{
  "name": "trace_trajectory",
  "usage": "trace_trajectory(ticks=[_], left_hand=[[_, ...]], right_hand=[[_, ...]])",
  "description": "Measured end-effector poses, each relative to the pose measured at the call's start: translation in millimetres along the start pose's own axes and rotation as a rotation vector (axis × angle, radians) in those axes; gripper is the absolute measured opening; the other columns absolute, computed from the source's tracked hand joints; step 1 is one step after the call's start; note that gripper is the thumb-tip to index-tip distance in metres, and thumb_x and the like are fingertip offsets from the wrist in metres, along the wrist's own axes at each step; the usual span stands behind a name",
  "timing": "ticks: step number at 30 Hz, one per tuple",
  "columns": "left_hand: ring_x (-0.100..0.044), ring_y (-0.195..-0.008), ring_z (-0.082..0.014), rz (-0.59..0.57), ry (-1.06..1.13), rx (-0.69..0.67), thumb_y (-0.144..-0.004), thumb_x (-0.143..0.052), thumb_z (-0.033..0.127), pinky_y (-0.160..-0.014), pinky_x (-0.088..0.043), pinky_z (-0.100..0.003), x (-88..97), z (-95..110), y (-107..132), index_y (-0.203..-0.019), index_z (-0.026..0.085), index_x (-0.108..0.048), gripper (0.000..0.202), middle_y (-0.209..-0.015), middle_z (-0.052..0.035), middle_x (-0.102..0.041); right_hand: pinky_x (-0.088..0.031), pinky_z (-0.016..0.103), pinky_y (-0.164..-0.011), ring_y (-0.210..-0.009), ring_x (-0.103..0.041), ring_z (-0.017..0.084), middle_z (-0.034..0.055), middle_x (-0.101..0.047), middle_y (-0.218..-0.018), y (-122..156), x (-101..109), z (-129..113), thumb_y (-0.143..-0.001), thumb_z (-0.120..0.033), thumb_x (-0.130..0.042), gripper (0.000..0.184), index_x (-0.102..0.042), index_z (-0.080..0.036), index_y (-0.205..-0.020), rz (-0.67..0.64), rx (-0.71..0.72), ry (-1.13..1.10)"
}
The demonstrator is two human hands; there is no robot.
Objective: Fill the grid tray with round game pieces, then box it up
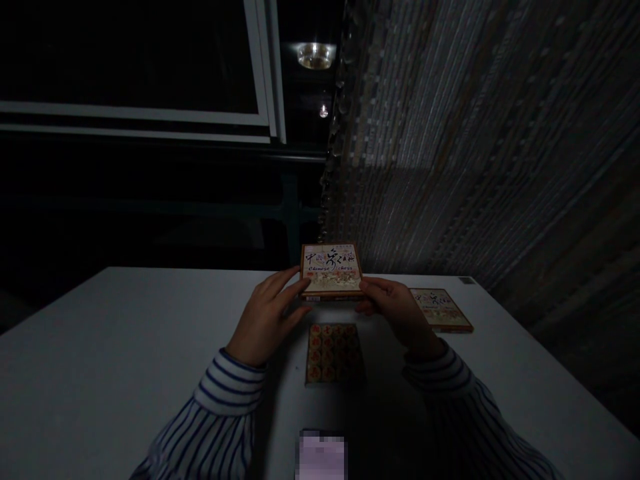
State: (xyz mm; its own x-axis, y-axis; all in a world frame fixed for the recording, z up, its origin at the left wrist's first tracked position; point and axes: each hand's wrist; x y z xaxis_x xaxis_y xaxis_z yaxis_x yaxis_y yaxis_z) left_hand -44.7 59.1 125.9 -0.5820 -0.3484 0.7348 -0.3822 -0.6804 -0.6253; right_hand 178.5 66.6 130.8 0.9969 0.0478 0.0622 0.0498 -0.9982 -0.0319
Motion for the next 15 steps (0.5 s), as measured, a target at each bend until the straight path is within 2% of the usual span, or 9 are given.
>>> trace_trajectory(ticks=[10, 15], left_hand=[[-0.04, -0.107, -0.0207, 0.058, -0.104, -0.125, -0.075, -0.049, 0.028, -0.086, -0.034, -0.042, -0.2, -7.1, 2.2, -0.114, 0.026, -0.042, 0.04, -0.118, -0.0048, -0.047], [-0.043, -0.104, -0.0208, 0.082, -0.122, -0.154, -0.076, -0.048, 0.029, -0.085, -0.036, -0.042, -1.3, -9.1, 2.4, -0.113, 0.025, -0.044, 0.038, -0.114, -0.0054, -0.05]], right_hand=[[-0.043, 0.018, -0.045, -0.051, -0.057, 0.009, 0.0058, -0.063, -0.077, 2.2, 2.4, -0.9, -0.072, -0.036, -0.051, 0.031, -0.058, -0.012, -0.09, -0.058, 0.01, -0.026], [-0.043, 0.019, -0.045, -0.051, -0.057, 0.01, 0.0051, -0.062, -0.065, 1.6, 1.7, -1.6, -0.072, -0.038, -0.05, 0.033, -0.058, -0.011, -0.089, -0.046, -0.028, 0.018]])
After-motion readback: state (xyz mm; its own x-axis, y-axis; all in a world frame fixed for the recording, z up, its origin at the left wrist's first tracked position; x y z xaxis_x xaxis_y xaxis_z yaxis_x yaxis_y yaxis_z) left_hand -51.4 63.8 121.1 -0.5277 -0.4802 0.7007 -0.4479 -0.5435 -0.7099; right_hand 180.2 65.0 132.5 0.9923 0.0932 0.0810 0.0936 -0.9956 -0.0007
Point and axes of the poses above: each hand's wrist, its own y-axis away from the middle knuckle, its own x-axis out of the back of the hand, z = x × y
